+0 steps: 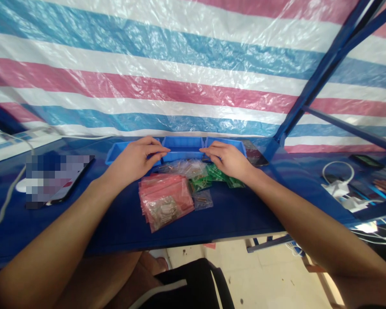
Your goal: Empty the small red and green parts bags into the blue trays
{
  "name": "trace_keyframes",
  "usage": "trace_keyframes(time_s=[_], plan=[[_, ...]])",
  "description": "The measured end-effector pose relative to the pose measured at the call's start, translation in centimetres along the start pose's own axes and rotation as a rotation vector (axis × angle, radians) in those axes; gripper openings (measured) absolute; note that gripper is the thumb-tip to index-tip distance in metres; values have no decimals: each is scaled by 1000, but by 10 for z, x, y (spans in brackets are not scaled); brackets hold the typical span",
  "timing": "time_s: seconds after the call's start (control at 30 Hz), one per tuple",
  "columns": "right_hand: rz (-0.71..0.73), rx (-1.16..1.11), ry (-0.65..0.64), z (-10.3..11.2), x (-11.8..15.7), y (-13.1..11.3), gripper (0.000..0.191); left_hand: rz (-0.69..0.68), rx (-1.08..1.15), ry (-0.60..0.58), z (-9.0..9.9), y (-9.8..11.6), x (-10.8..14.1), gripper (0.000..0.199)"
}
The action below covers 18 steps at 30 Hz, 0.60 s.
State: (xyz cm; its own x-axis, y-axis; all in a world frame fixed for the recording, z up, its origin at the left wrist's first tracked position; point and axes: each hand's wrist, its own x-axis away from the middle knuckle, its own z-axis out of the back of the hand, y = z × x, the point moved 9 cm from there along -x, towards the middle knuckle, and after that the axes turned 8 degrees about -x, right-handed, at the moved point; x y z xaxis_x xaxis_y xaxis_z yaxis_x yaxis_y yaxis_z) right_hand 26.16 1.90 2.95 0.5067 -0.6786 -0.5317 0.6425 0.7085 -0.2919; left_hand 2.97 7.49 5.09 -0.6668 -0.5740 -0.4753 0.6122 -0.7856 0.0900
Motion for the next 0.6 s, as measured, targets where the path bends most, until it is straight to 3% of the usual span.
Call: trace_keyframes(time_s=[0.23, 0.6], plan=[[-1, -18, 6, 2, 0, -2, 43, -83, 54, -30, -4, 1, 4, 36], [-52, 30, 25, 0, 1, 2, 37, -89, 8, 16, -6, -2, 4, 37]])
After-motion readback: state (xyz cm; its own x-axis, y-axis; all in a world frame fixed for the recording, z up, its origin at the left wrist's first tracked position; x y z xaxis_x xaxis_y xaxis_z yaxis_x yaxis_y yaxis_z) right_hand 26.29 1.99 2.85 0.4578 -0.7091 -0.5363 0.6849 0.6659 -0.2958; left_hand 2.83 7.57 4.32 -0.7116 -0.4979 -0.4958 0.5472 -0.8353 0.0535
